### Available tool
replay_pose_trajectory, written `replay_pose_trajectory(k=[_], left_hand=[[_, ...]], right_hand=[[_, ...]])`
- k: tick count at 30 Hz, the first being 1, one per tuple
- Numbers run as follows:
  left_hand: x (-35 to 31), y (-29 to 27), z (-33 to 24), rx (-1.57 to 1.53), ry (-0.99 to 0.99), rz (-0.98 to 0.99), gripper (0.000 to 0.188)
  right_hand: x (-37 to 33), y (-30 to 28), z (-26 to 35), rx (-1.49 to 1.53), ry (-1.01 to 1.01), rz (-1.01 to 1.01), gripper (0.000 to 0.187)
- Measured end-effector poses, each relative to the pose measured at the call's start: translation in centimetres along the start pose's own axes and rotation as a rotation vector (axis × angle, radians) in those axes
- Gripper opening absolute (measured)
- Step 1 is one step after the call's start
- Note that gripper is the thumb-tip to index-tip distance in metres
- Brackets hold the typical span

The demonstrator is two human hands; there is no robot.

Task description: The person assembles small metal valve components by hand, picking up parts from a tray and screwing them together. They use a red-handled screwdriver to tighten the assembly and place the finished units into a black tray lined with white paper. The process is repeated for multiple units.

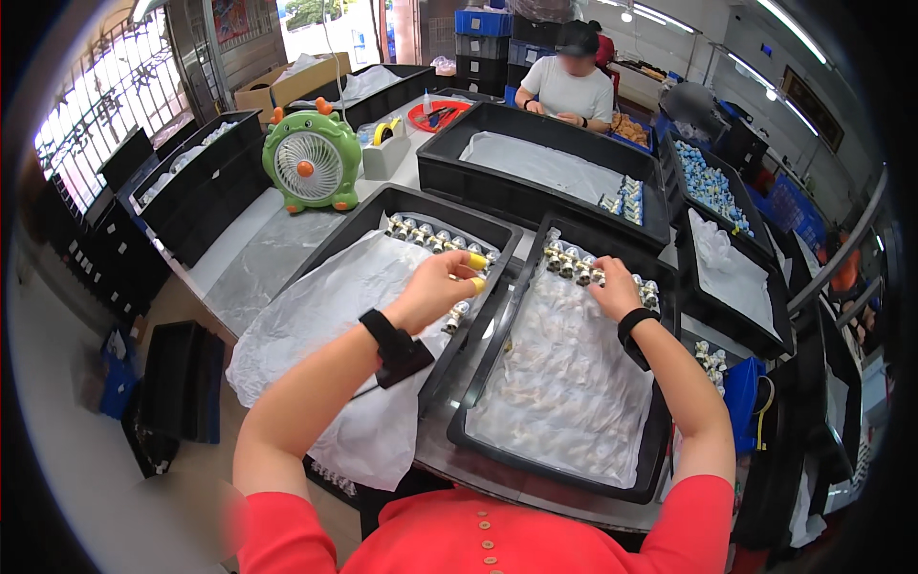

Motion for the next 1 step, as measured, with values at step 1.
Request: replay_pose_trajectory(k=[1], left_hand=[[-0.96, 1.12, -1.05, -0.126, -0.018, 0.022, 0.038]], right_hand=[[0.72, 0.29, -1.53, -0.085, 0.099, 0.032, 0.051]])
Point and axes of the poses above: each hand's wrist, its own x-axis towards the middle knuckle, its own y-axis out of the palm, z = x × y, the point moved 9 cm from there along x, towards the middle knuckle, and after that the axes turned 4 degrees about x, right-handed, at the moved point
